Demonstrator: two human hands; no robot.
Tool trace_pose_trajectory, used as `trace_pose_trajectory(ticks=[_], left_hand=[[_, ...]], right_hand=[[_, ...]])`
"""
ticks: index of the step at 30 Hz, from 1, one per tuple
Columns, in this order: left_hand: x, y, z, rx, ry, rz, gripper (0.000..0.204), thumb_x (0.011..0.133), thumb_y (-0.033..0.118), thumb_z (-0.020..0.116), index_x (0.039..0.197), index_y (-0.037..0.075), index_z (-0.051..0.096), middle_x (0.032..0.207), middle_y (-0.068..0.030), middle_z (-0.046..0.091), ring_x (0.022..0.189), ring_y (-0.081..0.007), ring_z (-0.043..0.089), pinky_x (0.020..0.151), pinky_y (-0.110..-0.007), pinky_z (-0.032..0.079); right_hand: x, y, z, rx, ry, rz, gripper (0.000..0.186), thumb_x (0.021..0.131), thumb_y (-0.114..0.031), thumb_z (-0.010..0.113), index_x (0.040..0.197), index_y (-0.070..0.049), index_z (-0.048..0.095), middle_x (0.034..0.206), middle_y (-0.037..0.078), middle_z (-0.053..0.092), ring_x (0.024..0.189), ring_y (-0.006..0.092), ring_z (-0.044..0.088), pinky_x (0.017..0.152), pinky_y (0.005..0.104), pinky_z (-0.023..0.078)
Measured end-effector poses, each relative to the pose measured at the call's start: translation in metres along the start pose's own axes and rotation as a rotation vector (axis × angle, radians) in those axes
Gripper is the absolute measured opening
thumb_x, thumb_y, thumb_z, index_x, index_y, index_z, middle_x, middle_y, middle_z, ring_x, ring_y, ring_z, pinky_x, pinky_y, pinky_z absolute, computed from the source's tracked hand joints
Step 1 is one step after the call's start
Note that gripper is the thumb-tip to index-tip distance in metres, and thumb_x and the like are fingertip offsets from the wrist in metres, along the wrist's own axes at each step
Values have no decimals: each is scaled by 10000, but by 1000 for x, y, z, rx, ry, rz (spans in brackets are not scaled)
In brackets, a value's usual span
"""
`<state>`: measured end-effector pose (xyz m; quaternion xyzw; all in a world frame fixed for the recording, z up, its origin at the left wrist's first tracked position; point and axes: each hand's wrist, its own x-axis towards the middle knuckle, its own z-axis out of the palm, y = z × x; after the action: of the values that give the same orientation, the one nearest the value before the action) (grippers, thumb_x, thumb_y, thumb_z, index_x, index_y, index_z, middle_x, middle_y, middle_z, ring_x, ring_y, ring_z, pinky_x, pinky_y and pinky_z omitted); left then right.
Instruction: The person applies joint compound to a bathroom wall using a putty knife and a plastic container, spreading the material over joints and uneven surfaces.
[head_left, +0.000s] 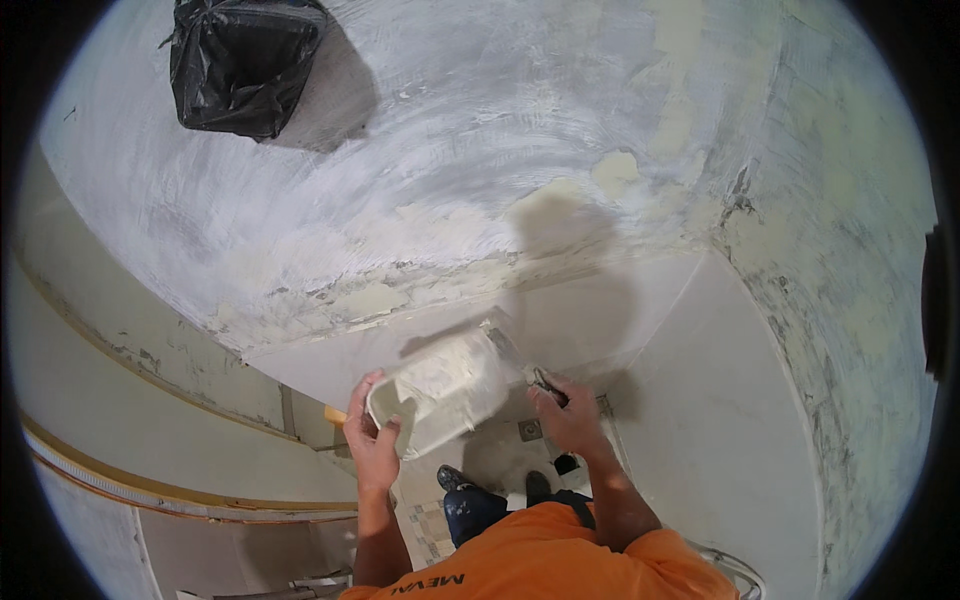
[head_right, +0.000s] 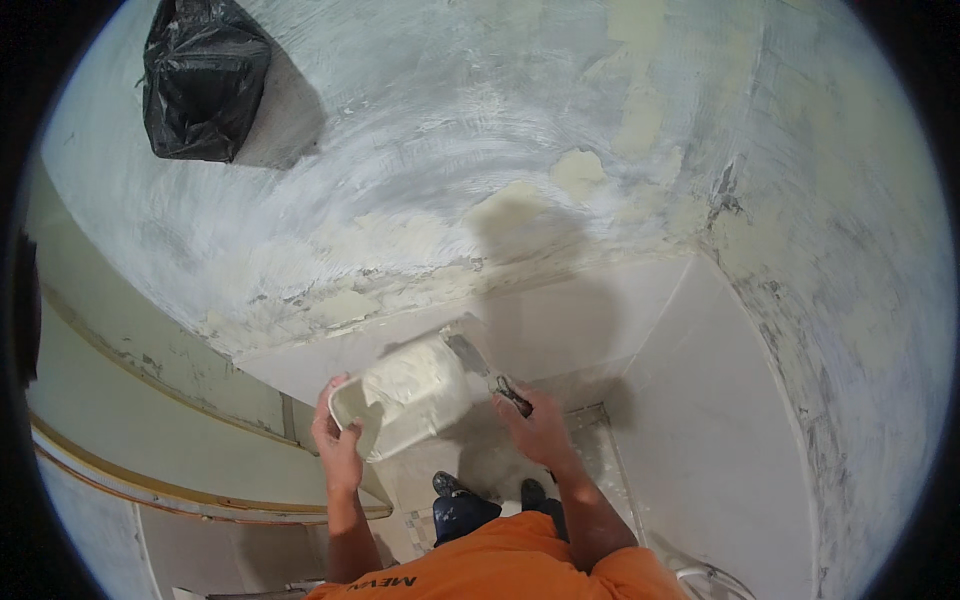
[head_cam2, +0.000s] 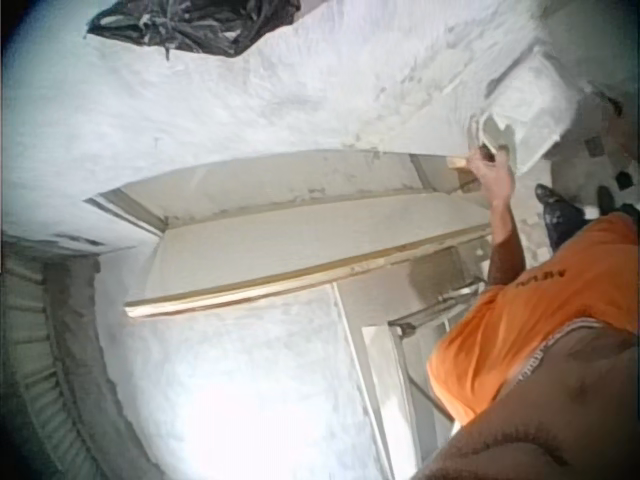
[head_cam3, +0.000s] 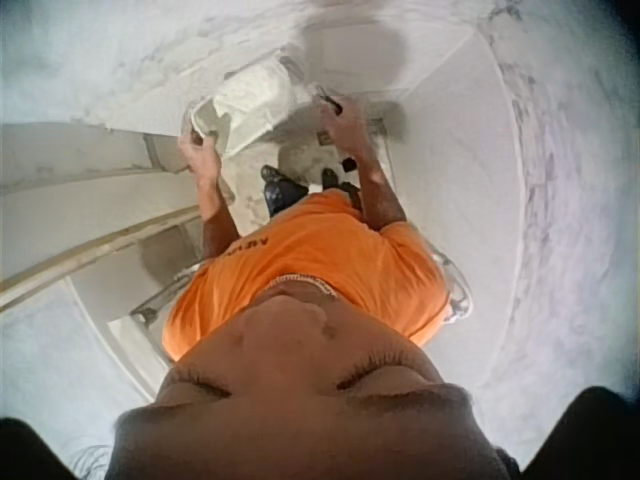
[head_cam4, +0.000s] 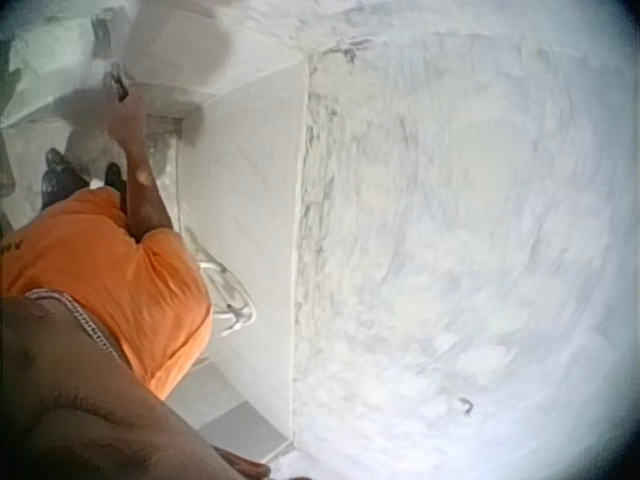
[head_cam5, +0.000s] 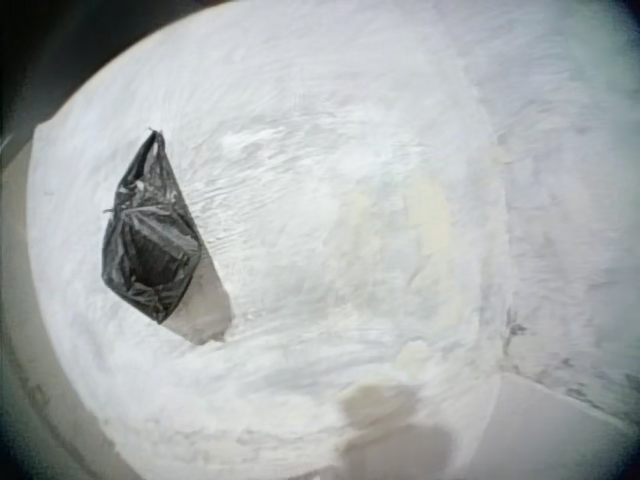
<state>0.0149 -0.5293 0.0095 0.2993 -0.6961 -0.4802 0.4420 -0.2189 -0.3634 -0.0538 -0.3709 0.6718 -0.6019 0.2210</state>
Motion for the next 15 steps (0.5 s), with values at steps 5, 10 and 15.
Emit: trace_pose_trajectory(ticks=[5, 10, 15], left_hand=[[-2, 0, 7, -73, 35, -55, 642, 761, -57, 491, 1403, -51, 490, 1376, -149, 550, 1309, -235, 499, 1132, -357, 342], [7, 1, 2, -129, 210, -107, 594, 818, -20, 491, 1412, -40, 487, 1377, -157, 544, 1287, -237, 503, 1121, -363, 356], [15, -7, 0, -233, 237, -35, 558, 888, 58, 562, 1432, -26, 469, 1414, -132, 516, 1305, -234, 476, 1128, -368, 340]], right_hand=[[-1, -20, -4, 342, 199, -34, 242, 980, -206, 593, 1032, 12, 684, 680, 29, 513, 604, 86, 432, 532, 288, 378], [-1, -23, -29, 98, -113, 50, 255, 1026, -166, 484, 1043, 10, 668, 651, -41, 438, 565, 74, 406, 501, 240, 329], [-17, -19, -35, 284, -215, 127, 315, 1048, -223, 471, 904, 8, 629, 635, -44, 426, 556, 63, 383, 511, 253, 335]])
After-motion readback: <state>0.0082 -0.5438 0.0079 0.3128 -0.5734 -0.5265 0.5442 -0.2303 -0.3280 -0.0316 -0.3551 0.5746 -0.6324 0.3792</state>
